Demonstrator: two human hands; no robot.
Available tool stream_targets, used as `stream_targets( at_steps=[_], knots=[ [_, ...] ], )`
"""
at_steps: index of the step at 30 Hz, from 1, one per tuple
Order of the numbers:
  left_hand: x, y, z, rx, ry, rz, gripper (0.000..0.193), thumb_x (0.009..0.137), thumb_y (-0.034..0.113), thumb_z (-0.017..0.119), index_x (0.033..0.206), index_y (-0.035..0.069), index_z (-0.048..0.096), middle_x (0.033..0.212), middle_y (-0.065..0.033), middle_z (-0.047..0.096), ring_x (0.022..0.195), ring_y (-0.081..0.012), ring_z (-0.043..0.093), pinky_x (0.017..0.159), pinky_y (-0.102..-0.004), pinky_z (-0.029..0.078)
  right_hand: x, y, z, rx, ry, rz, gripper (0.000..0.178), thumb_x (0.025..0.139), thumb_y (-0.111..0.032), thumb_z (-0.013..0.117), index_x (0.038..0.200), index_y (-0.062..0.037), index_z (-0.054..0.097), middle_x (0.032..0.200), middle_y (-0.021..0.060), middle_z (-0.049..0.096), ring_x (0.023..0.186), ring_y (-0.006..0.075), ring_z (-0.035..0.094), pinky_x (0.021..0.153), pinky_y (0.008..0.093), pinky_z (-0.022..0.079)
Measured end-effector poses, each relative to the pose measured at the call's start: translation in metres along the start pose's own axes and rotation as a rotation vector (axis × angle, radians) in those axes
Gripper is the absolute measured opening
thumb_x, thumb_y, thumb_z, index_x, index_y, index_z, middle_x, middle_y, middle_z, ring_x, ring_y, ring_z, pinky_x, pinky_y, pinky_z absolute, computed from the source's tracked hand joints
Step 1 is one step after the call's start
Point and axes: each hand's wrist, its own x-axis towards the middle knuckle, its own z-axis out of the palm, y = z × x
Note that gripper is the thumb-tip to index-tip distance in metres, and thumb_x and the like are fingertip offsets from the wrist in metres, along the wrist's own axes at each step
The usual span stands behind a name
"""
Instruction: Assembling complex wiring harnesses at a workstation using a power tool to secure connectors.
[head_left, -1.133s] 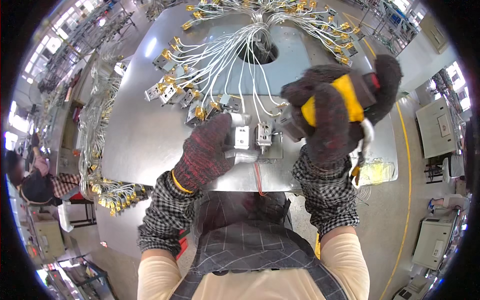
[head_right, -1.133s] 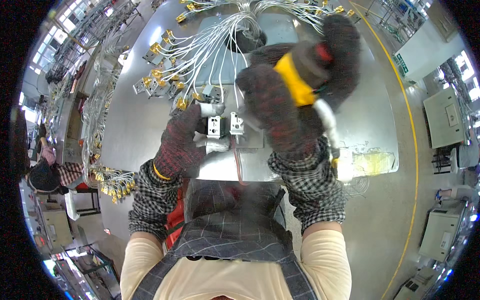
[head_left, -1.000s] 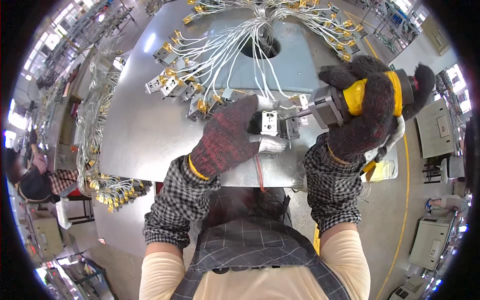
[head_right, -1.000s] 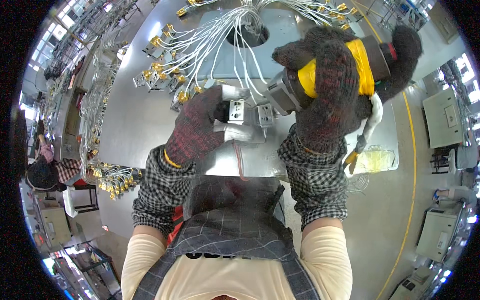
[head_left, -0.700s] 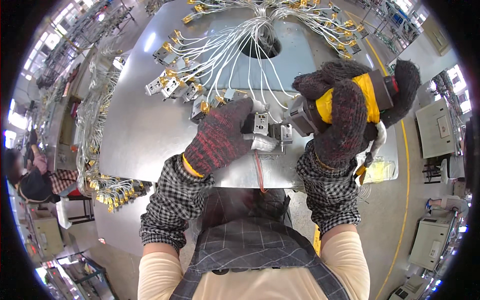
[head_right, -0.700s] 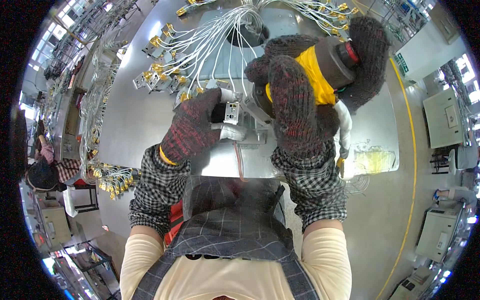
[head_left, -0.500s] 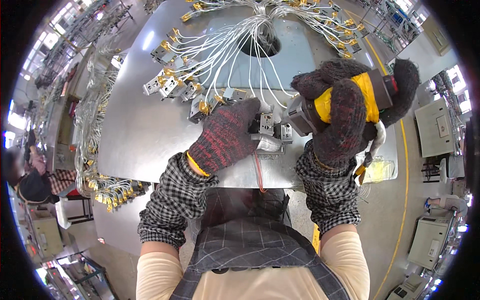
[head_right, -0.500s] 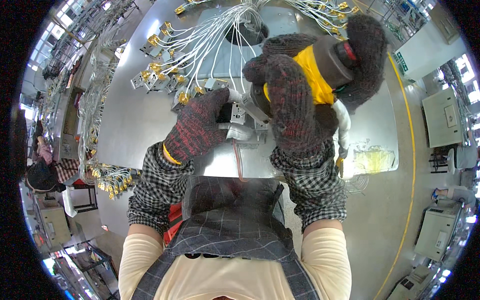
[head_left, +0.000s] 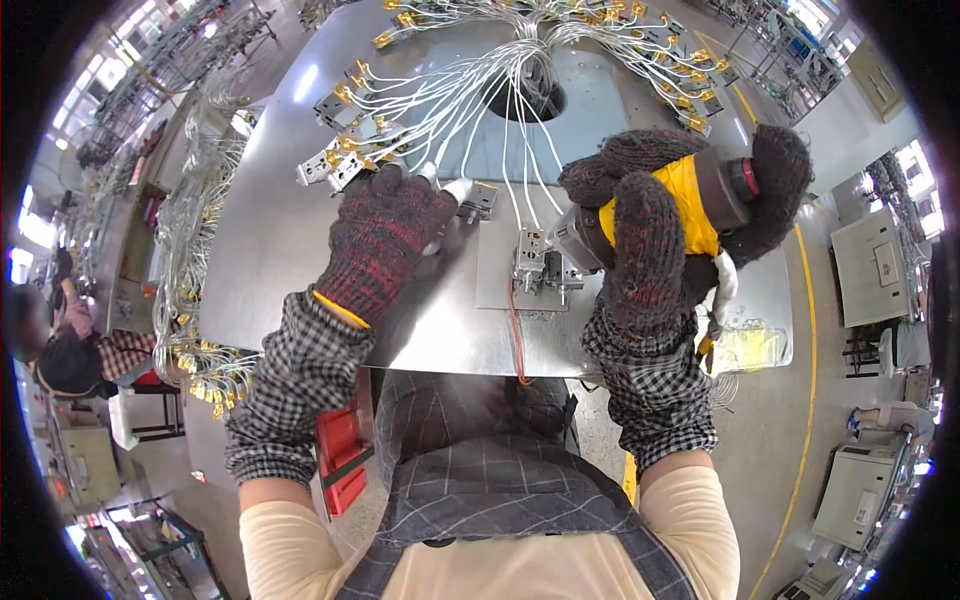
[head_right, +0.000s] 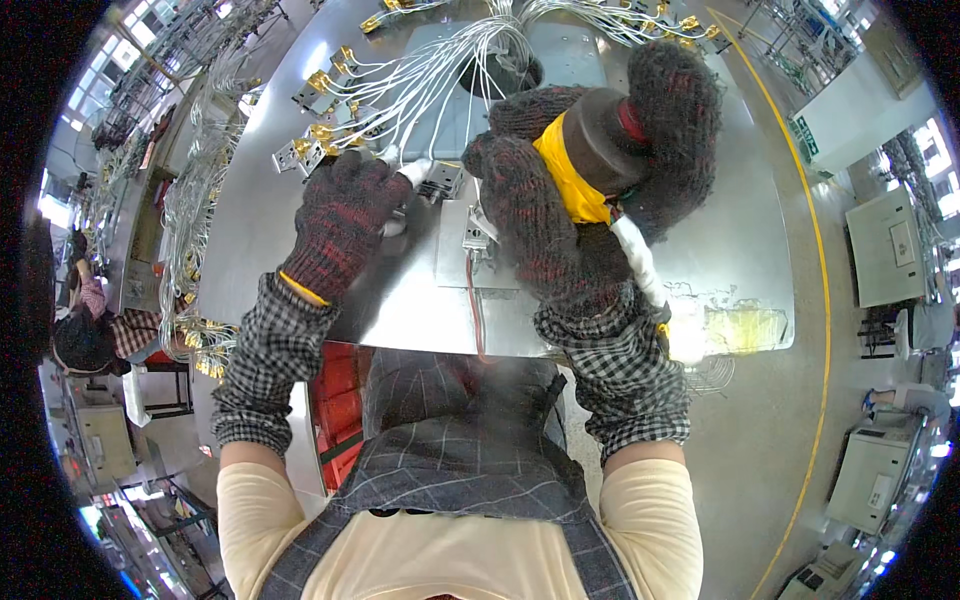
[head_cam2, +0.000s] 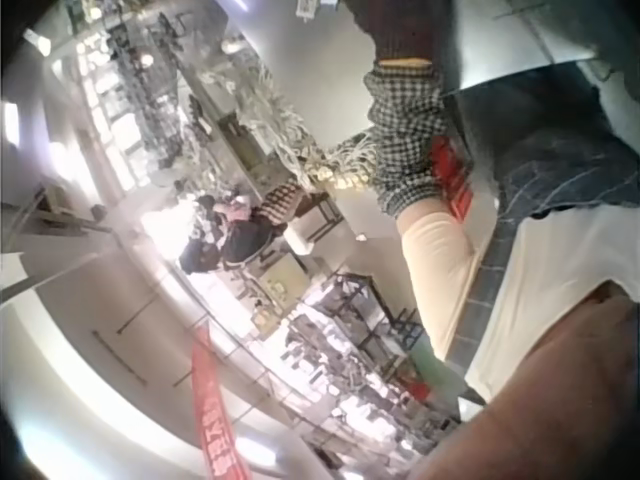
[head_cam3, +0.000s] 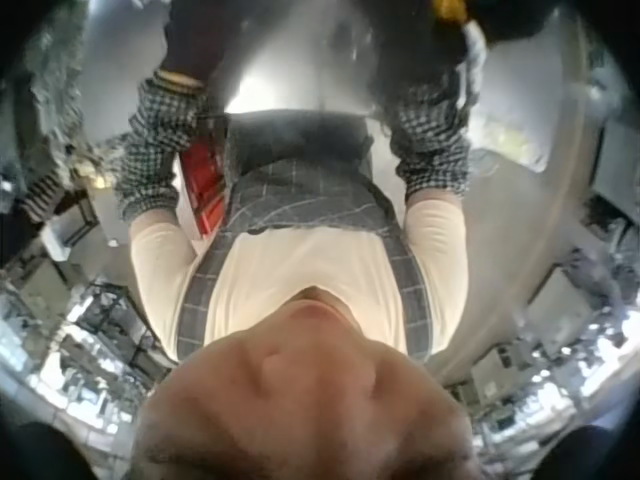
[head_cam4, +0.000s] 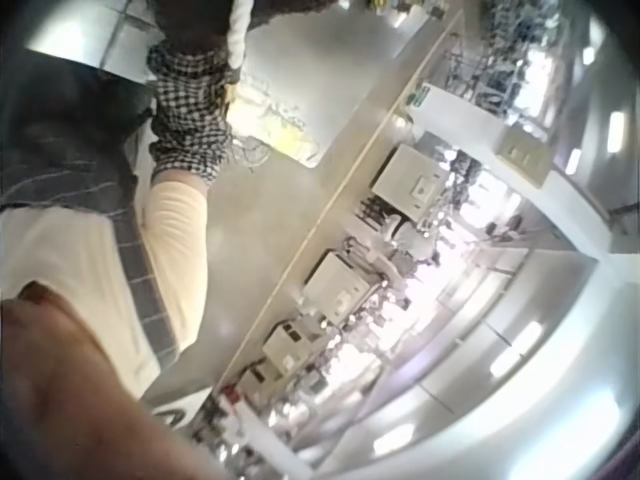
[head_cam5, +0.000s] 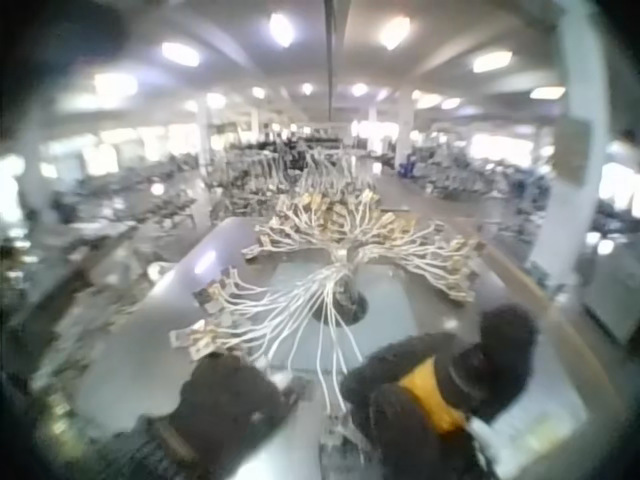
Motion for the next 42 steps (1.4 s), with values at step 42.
stream_targets(
  at_steps=[42],
  knots=[
    [0.016,0.055,-0.028,-0.884,0.007,-0.084,0.055,0.073,0.038,0.080,0.117,0.009,0.064,0.096,-0.0124,0.070,0.088,-0.0279,0.070,0.075,-0.0368,0.055,0.012,-0.028,0.022,-0.062,0.201,0.096,0.076,0.086,-0.009,0.068,0.146,-0.0157,0.022,0.092,0.0186,0.063,0.071,0.0267,0.067,0.063,0.0411,0.061]
  ],
)
